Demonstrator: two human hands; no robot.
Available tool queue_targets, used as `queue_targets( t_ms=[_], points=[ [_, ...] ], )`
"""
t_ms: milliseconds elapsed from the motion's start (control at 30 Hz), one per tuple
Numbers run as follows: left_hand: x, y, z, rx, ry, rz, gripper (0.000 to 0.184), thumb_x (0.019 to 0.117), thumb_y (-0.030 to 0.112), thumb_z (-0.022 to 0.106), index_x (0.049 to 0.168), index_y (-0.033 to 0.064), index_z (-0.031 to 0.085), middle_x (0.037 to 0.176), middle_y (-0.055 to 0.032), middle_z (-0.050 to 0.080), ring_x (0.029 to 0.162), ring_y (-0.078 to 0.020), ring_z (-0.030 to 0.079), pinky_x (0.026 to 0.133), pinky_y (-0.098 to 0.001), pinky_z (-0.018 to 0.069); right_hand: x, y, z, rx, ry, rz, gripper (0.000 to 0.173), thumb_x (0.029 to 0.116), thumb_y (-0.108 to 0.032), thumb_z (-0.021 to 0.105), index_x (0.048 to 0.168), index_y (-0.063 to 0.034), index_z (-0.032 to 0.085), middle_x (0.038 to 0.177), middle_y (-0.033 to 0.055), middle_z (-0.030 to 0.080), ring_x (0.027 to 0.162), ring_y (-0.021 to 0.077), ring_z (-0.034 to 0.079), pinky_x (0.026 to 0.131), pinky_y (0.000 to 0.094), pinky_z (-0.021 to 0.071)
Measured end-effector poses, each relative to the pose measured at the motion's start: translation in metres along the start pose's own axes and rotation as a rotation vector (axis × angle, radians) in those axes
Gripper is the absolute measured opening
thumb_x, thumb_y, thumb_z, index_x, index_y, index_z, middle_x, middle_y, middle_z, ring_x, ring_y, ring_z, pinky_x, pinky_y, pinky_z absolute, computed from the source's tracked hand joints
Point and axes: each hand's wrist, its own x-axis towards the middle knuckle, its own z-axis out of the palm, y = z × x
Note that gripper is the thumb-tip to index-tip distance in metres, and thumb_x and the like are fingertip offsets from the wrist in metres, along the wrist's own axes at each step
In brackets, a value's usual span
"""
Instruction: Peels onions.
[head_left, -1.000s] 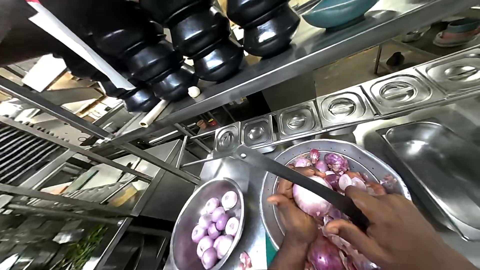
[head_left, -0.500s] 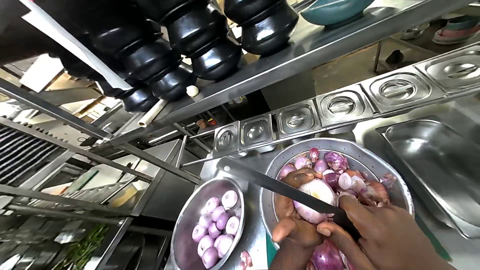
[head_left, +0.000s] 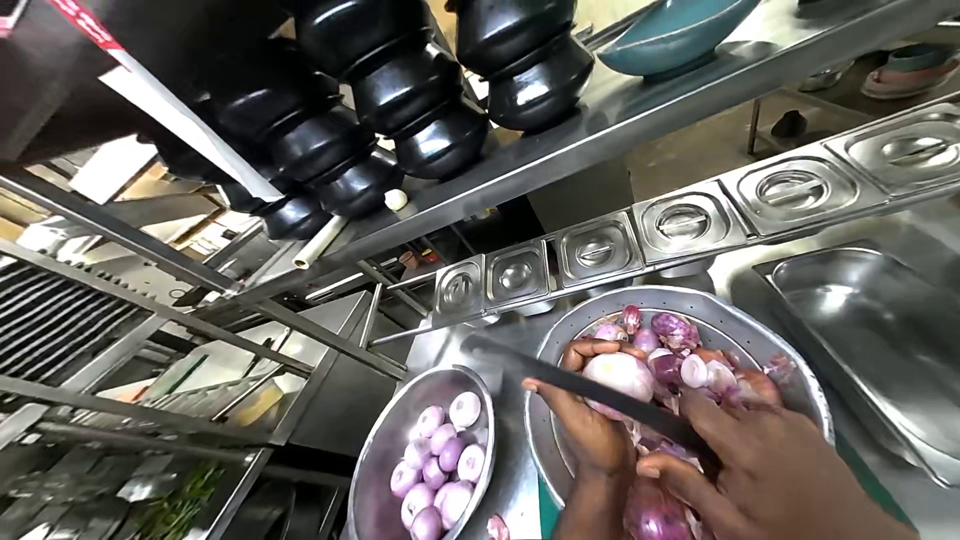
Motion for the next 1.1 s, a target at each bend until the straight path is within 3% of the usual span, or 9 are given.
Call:
queue_targets(
  t_ms=[133, 333, 433, 533, 633, 767, 900, 1000, 1100],
  points=[
    [0.002, 0.009, -0.007, 0.092, -0.225, -0.045, 0.112, 0.0721, 0.098, 0.012, 0.094, 0.0076, 0.073, 0.083, -0.0131, 0.073, 0.076, -0.0214, 0.072, 0.07, -0.0351, 0.0606, 0.011, 0.015, -0.007, -0.071, 0.034, -0.071, 0.069, 0.0919, -0.082, 0.037, 0.072, -0.0171, 0.052, 0.047, -0.0033, 0.038, 0.037, 0.0158, 0.042, 0.035, 0.0339, 0.0321],
    [0.008, 0.017, -0.015, 0.313, -0.56, -0.122, 0.111, 0.0639, 0.103, 0.014, 0.086, 0.0122, 0.073, 0.081, -0.0008, 0.069, 0.076, -0.0078, 0.066, 0.069, -0.0257, 0.0545, 0.018, 0.026, -0.015, -0.009, -0.01, -0.153, 0.065, 0.0875, -0.082, 0.045, 0.068, -0.0207, 0.05, 0.047, -0.0092, 0.034, 0.038, 0.0081, 0.038, 0.037, 0.0286, 0.0275],
    [0.009, 0.019, -0.022, 0.268, -0.614, -0.243, 0.116, 0.0592, 0.105, 0.017, 0.1, 0.013, 0.074, 0.09, -0.0022, 0.071, 0.082, -0.0089, 0.066, 0.072, -0.0267, 0.0546, 0.013, 0.031, -0.01, 0.125, -0.035, -0.088, 0.064, 0.0869, -0.083, 0.048, 0.071, -0.0207, 0.052, 0.05, -0.0095, 0.038, 0.041, 0.006, 0.041, 0.037, 0.0281, 0.0316],
    [0.007, 0.023, -0.034, 0.152, -0.719, -0.308, 0.11, 0.0681, 0.101, 0.03, 0.13, 0.0167, 0.063, 0.114, -0.0008, 0.068, 0.1, -0.0093, 0.065, 0.086, -0.0289, 0.0547, 0.009, 0.031, -0.006, 0.284, -0.06, 0.005, 0.065, 0.086, -0.084, 0.051, 0.074, -0.0203, 0.054, 0.053, -0.0092, 0.041, 0.044, 0.0045, 0.043, 0.04, 0.0283, 0.0363],
    [0.004, 0.021, -0.042, 0.113, -0.816, -0.224, 0.077, 0.0882, 0.078, 0.049, 0.139, 0.0215, 0.054, 0.118, 0.0058, 0.07, 0.103, -0.0026, 0.067, 0.089, -0.0232, 0.0557, 0.008, 0.029, -0.006, 0.386, -0.092, 0.064, 0.063, 0.0847, -0.084, 0.054, 0.077, -0.0212, 0.056, 0.055, -0.01, 0.044, 0.048, 0.0027, 0.046, 0.043, 0.0274, 0.0385],
    [-0.012, 0.005, -0.036, -0.14, -0.639, -0.188, 0.059, 0.0898, 0.072, 0.054, 0.121, 0.0242, 0.071, 0.108, 0.0071, 0.075, 0.102, -0.0005, 0.069, 0.091, -0.0215, 0.055, 0.01, 0.022, -0.006, 0.482, -0.135, 0.072, 0.064, 0.0816, -0.084, 0.057, 0.08, -0.0209, 0.061, 0.057, -0.0106, 0.048, 0.05, 0.0008, 0.048, 0.044, 0.0266, 0.0406],
    [-0.011, -0.008, -0.023, -0.235, -0.537, -0.203, 0.063, 0.0826, 0.08, 0.055, 0.096, 0.02, 0.071, 0.089, 0.0053, 0.072, 0.086, -0.0037, 0.069, 0.077, -0.021, 0.0558, 0.01, 0.013, -0.012, 0.345, -0.132, 0.022, 0.066, 0.0814, -0.087, 0.053, 0.079, -0.0215, 0.06, 0.054, -0.0097, 0.045, 0.046, 0.0043, 0.046, 0.04, 0.0294, 0.0378],
    [-0.011, -0.018, -0.028, -0.176, -0.585, -0.119, 0.06, 0.0938, 0.072, 0.046, 0.099, 0.0181, 0.07, 0.092, 0.005, 0.07, 0.091, -0.0051, 0.066, 0.085, -0.023, 0.0525, 0.009, 0.008, -0.014, 0.303, -0.125, -0.009, 0.066, 0.0816, -0.087, 0.051, 0.076, -0.0219, 0.056, 0.051, -0.0098, 0.04, 0.043, 0.0049, 0.043, 0.037, 0.0289, 0.0334],
    [-0.01, -0.017, -0.031, -0.184, -0.614, -0.079, 0.044, 0.1011, 0.054, 0.051, 0.103, 0.015, 0.071, 0.096, 0.0037, 0.07, 0.093, -0.0048, 0.065, 0.087, -0.0221, 0.0524, 0.009, 0.005, -0.016, 0.29, -0.106, -0.023, 0.063, 0.0838, -0.085, 0.051, 0.08, -0.0229, 0.059, 0.052, -0.0115, 0.04, 0.043, 0.0027, 0.042, 0.037, 0.0267, 0.0322]
  ],
)
